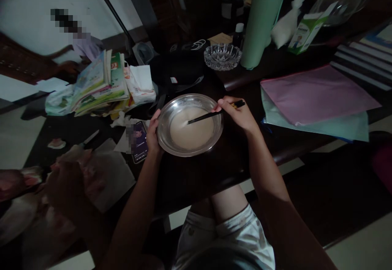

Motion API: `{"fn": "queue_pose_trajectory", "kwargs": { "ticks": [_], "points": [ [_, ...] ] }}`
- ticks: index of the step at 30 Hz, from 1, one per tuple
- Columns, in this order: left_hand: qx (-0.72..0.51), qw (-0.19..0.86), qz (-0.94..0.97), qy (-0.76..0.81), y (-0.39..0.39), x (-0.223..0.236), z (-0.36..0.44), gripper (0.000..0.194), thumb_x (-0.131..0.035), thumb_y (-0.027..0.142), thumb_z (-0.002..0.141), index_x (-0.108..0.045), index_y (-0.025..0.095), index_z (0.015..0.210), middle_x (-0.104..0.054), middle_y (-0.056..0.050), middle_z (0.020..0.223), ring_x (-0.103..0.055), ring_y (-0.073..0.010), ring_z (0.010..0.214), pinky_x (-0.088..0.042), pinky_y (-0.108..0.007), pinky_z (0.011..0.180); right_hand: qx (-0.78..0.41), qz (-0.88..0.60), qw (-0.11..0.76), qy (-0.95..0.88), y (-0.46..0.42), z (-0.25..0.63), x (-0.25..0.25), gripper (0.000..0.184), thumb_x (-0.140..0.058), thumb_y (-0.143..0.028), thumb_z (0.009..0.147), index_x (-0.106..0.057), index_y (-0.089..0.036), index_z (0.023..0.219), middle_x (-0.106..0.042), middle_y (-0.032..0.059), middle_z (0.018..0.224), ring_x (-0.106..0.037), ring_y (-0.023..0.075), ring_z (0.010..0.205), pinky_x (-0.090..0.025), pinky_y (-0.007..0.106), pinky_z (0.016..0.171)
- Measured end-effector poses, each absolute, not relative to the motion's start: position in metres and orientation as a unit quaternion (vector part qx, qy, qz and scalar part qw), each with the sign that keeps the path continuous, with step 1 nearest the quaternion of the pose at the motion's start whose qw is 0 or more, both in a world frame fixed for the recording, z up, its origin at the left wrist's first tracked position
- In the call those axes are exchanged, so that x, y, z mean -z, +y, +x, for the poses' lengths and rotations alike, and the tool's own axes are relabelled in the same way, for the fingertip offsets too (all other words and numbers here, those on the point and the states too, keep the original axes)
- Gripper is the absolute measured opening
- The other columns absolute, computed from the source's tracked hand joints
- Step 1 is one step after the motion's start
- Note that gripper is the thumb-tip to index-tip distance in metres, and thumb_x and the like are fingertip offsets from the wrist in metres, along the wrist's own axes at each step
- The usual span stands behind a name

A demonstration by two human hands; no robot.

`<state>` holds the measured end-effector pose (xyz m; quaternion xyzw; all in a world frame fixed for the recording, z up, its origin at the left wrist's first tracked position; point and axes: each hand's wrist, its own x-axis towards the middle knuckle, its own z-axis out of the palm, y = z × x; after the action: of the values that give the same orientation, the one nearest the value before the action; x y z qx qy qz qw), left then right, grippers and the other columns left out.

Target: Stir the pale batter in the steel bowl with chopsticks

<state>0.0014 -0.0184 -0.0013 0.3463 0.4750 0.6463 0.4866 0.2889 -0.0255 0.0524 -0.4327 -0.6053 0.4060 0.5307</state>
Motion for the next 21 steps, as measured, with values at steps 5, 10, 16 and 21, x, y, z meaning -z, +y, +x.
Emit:
{"fn": "queue_pose_trajectory", "kwargs": {
  "ticks": [5, 10, 16, 21],
  "points": [
    [-0.645, 0.493, 0.34, 0.475, -0.0185, 0.0013, 0.0011, 0.041, -0.072, 0.041, 0.074, -0.073, 0.023, 0.111, -0.068, -0.008, 0.134, -0.053, -0.0285, 0.136, -0.041, -0.038, 0.113, -0.414, -0.438, 0.53, -0.597, -0.0263, 0.29, -0.0524, 0.046, -0.063, -0.063, 0.086, -0.07, -0.024, 0.062, -0.075, 0.0026, 0.069, -0.071, 0.0196, 0.071, -0.056, 0.036, 0.08],
    [-0.652, 0.493, 0.335, 0.469, -0.0191, 0.0007, 0.0021, 0.035, -0.07, 0.038, 0.076, -0.074, 0.025, 0.108, -0.07, -0.005, 0.131, -0.056, -0.0264, 0.133, -0.042, -0.037, 0.111, -0.417, -0.424, 0.517, -0.615, -0.0251, 0.289, -0.0523, 0.041, -0.065, -0.061, 0.086, -0.073, -0.025, 0.069, -0.077, 0.0027, 0.076, -0.073, 0.02, 0.08, -0.055, 0.036, 0.086],
    [-0.653, 0.493, 0.333, 0.47, -0.0191, 0.0004, 0.0025, 0.035, -0.071, 0.037, 0.074, -0.074, 0.025, 0.106, -0.07, -0.004, 0.131, -0.057, -0.0252, 0.13, -0.042, -0.035, 0.11, -0.417, -0.426, 0.528, -0.604, -0.0264, 0.2902, -0.0505, 0.042, -0.061, -0.055, 0.091, -0.071, -0.024, 0.064, -0.076, 0.0016, 0.071, -0.072, 0.0188, 0.073, -0.055, 0.035, 0.081],
    [-0.654, 0.495, 0.328, 0.469, -0.019, -0.0001, 0.0018, 0.038, -0.073, 0.038, 0.073, -0.074, 0.024, 0.108, -0.071, -0.004, 0.127, -0.058, -0.0254, 0.128, -0.042, -0.034, 0.109, -0.42, -0.406, 0.52, -0.623, -0.0248, 0.2898, -0.0513, 0.036, -0.064, -0.054, 0.09, -0.074, -0.025, 0.071, -0.078, 0.0015, 0.077, -0.073, 0.0183, 0.082, -0.054, 0.033, 0.084]
  ]
}}
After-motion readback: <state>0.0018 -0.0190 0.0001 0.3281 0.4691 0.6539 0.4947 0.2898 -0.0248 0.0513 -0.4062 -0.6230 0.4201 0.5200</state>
